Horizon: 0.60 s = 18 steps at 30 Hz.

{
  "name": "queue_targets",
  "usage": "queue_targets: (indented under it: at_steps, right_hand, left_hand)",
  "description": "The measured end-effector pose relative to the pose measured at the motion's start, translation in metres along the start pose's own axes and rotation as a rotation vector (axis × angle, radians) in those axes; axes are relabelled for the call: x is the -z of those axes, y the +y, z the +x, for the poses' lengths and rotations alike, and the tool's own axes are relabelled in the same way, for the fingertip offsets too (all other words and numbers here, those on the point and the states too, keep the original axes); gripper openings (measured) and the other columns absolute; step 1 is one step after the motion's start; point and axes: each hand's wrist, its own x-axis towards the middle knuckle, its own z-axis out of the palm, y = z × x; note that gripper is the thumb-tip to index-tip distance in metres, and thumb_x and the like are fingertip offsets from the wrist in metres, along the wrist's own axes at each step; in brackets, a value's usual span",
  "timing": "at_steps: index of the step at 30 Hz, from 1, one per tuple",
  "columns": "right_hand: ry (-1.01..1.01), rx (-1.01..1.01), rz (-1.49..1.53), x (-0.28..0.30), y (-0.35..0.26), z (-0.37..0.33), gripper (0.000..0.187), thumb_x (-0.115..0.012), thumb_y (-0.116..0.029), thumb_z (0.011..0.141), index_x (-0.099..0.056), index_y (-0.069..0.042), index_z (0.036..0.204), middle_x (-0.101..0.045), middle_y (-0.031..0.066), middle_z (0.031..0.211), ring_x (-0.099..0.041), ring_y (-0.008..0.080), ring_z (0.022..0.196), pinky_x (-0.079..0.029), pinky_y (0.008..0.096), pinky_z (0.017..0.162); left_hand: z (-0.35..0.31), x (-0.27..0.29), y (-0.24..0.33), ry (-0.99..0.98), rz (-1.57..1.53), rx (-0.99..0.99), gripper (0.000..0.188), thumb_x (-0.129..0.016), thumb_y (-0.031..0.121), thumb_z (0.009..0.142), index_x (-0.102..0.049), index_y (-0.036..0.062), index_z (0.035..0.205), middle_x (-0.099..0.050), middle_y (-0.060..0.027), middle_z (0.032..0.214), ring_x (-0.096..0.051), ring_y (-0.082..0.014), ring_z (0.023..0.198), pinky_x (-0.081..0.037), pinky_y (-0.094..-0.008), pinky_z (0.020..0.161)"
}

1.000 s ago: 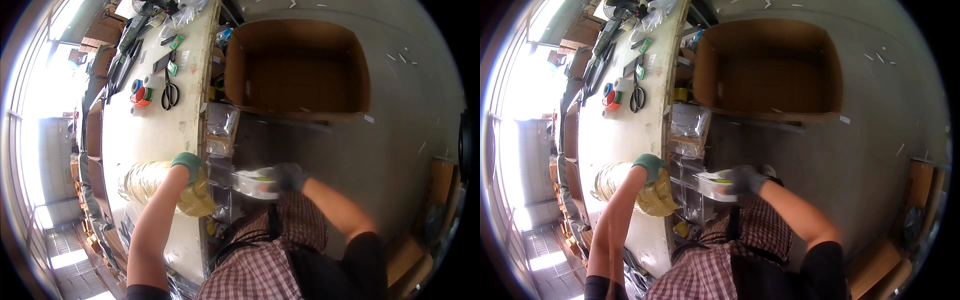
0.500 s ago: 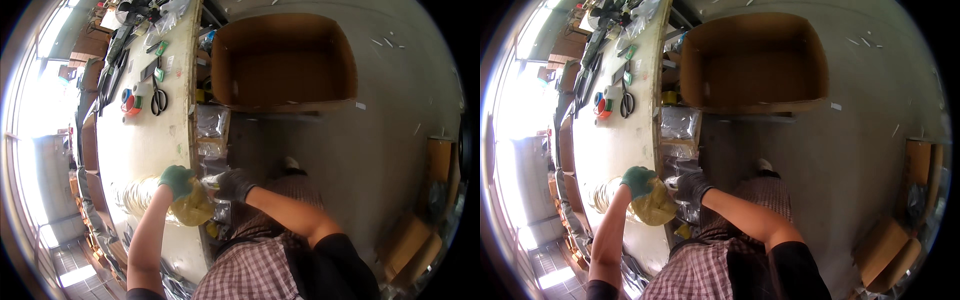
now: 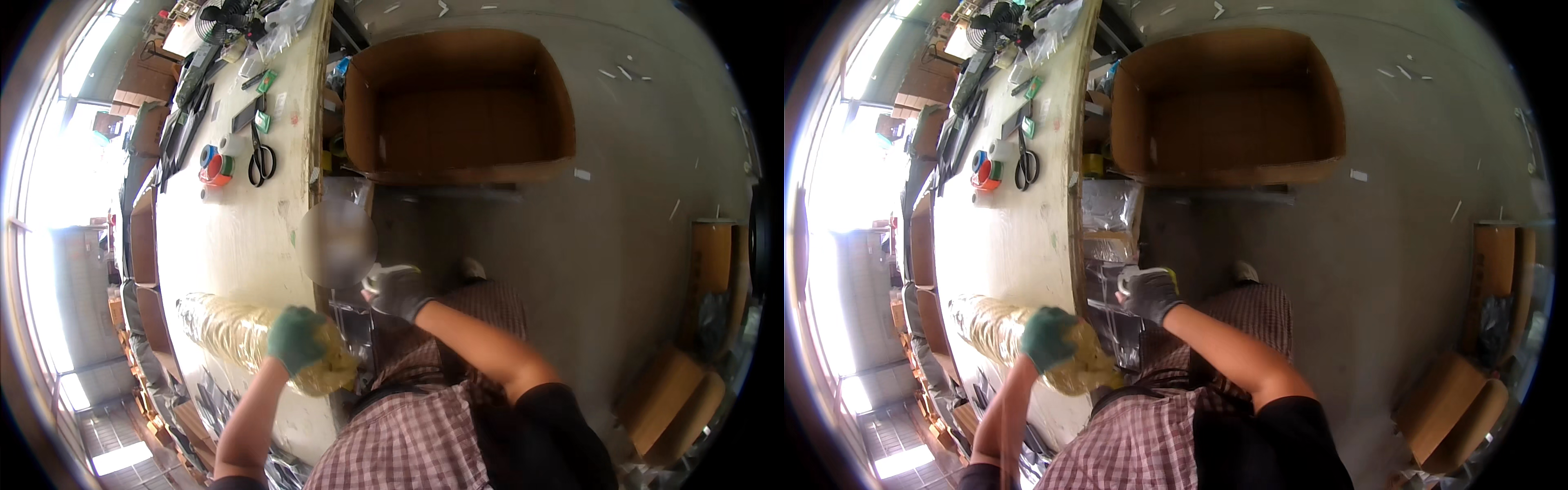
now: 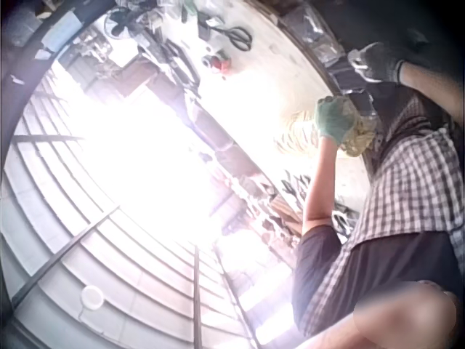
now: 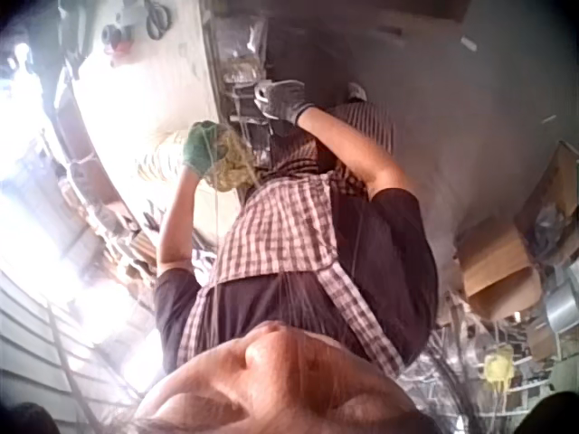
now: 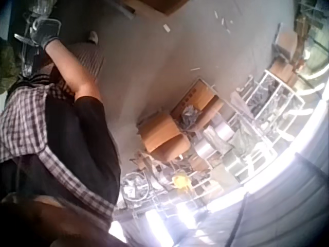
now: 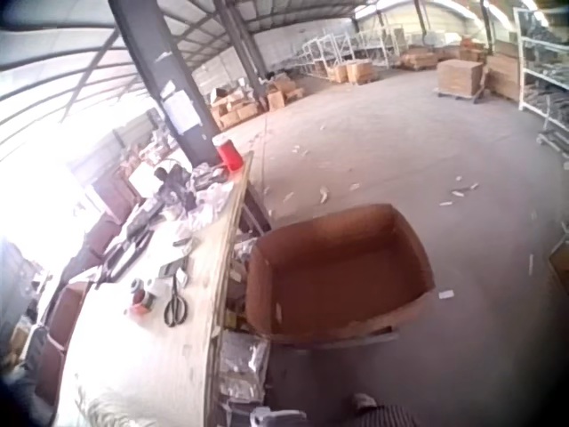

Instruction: The person wraps a long cylindrical object in yellow paper on a workbench. They use a tape dispenser to secure the paper, then place a shipping label on the package. The person is wearing gloves and an apron.

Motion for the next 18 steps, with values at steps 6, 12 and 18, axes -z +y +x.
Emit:
queue_targets:
  at_steps: [6,12,18]
  right_hand:
    - [0.39,0.396,-0.097,-0.001,-0.008,0.008,0.056,-0.066,-0.045,0.08,-0.055,-0.003,0.115,-0.065,0.0187,0.077,-0.066,0.0305,0.08,-0.052,0.0439,0.077]
    - [0.166,0.664,-0.694,-0.042,-0.111,0.13,0.036,-0.051,-0.015,0.083,-0.055,0.005,0.113,-0.067,0.0163,0.076,-0.065,0.0336,0.069,-0.046,0.0499,0.087]
    - [0.465,0.776,0.336,-0.086,-0.095,0.093,0.032,-0.055,-0.023,0.089,-0.056,0.0,0.112,-0.06,0.0166,0.11,-0.06,0.0302,0.1,-0.047,0.0427,0.087]
  left_hand:
    - [-0.033,-0.028,0.016,0.091,-0.04,0.1,0.046,-0.07,0.033,0.072,-0.064,0.0212,0.116,-0.06,-0.0081,0.113,-0.054,-0.0284,0.108,-0.037,-0.0467,0.101]
    - [-0.063,-0.012,0.006,0.258,-0.285,-0.053,0.068,-0.077,0.028,0.061,-0.058,0.0205,0.126,-0.052,-0.0154,0.131,-0.046,-0.0373,0.123,-0.032,-0.0477,0.106]
    - [-0.094,-0.07,-0.007,0.51,-0.092,0.09,0.06,-0.074,0.025,0.065,-0.059,0.024,0.123,-0.047,-0.0159,0.137,-0.045,-0.0393,0.123,-0.03,-0.0541,0.104]
